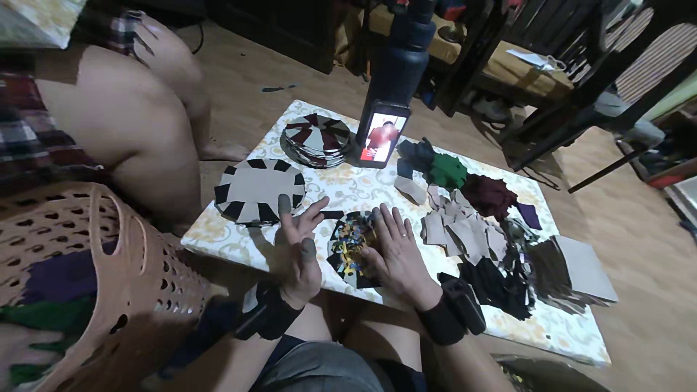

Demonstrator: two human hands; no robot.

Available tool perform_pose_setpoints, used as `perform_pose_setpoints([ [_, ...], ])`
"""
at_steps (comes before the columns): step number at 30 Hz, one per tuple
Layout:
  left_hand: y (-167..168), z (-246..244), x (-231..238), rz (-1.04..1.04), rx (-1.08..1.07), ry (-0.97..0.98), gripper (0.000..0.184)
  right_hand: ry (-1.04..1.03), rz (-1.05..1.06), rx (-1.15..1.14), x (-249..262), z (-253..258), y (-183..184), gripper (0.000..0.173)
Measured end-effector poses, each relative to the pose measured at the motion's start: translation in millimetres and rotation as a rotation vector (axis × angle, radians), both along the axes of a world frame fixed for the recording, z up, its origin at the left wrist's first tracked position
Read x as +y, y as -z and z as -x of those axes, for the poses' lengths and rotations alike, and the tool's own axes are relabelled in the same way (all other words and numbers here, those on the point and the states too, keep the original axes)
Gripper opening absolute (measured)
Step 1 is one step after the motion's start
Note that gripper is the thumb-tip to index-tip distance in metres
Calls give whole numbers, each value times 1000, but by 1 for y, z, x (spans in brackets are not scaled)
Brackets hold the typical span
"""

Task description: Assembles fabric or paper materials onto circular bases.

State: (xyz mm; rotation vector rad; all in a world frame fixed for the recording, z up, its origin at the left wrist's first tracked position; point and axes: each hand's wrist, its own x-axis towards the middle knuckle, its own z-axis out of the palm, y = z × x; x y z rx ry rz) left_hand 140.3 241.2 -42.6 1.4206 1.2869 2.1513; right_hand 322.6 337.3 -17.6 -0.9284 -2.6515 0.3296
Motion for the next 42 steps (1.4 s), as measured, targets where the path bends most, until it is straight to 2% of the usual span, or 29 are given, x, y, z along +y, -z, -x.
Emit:
perform_pose_setpoints([
  [2, 2, 1, -1, 15, 61, 2, 90, -25, -19, 26, -3, 4, 3, 87],
  [5, 3, 3, -1, 47, 116, 32, 88, -64, 2, -59, -3, 6, 13, 85],
  [8, 4, 6, -5, 181, 201, 32, 84, -138, 47, -105, 5, -2, 7, 82],
  [12, 2, 7, -7, 287, 371, 1, 62, -161, 21, 132, -1, -27, -19, 78],
  [16, 1, 8, -7, 279, 357, 36, 61, -34, 96, 346, -40, -95, -61, 62],
  [18, 0, 9, -6, 259, 310, 80, 62, 13, 129, 403, -61, -146, -68, 46],
  [20, -1, 11, -7, 268, 269, 122, 59, 112, 261, 397, -85, -200, -72, 34],
  [23, -1, 9, -3, 259, 186, 142, 31, 408, 503, 258, -118, -267, -70, 23],
  [26, 0, 5, 0, 235, 148, 114, 24, 727, 641, -73, -124, -301, -45, 29],
  [28, -1, 4, -1, 271, 176, 102, 20, 802, 727, -223, -118, -316, -6, 33],
  [30, -3, 6, -1, 338, 332, 90, 20, 819, 771, -288, -114, -316, 37, 33],
  [32, -3, 7, 1, 388, 558, 86, 28, 848, 813, -298, -116, -298, 67, 37],
  [34, -4, 3, 3, 383, 745, 83, 34, 893, 835, -335, -125, -268, 76, 42],
  [37, -7, -4, 2, 404, 945, 58, 36, 914, 781, -203, -136, -277, 124, 42],
  [40, -3, -7, 2, 388, 991, 72, 35, 875, 635, -72, -135, -300, 134, 32],
  [42, -2, -7, 2, 363, 973, 81, 35, 900, 717, -88, -127, -306, 111, 28],
])
